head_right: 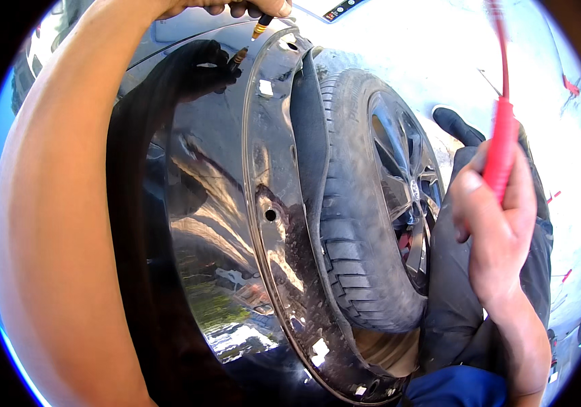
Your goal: The person uses a hammer and a punch tool to tap high spots on a black car fender while using a reflection board. They wipe the surface with their hand and reposition the board.
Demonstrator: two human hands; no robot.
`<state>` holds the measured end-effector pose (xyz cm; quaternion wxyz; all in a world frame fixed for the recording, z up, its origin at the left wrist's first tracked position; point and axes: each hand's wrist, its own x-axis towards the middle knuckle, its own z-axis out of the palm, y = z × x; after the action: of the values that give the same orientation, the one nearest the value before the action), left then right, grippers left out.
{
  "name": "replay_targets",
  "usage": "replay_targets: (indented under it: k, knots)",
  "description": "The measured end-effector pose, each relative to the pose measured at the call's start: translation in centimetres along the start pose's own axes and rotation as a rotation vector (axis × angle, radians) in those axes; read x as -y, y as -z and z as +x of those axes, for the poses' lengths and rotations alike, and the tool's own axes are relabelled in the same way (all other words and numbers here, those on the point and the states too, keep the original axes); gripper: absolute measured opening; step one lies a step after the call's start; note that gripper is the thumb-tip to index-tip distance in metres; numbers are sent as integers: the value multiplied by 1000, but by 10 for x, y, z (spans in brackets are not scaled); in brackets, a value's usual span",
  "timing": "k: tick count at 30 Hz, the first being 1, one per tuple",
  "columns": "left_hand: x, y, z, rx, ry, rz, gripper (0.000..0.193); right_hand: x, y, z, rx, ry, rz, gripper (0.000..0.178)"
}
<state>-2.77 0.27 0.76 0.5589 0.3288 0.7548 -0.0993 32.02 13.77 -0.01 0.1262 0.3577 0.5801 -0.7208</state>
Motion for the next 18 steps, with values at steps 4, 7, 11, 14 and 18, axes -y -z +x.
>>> replay_targets:
  k: [4, 7, 11, 14, 18]
  knots:
    - [-5, 0, -1, 56, 17, 41, 34, -5, -6, -9, 32, -93, 15, 19]
    - [-4, -2, 2, 16, 20, 20, 34, -6, 2, -10, 102, -122, -136, 18]
    - [-2, -7, 0, 8, 29, 23, 32, -6, -8, -2, -11, -81, 113, 19]
    - [-11, -2, 0, 36, 28, 32, 31, -2, -2, -10, 43, -164, 34, 23]
    - [-3, -3, 1, 2, 7, 24, 31, 1, 0, -5, 0, -141, -21, 23]
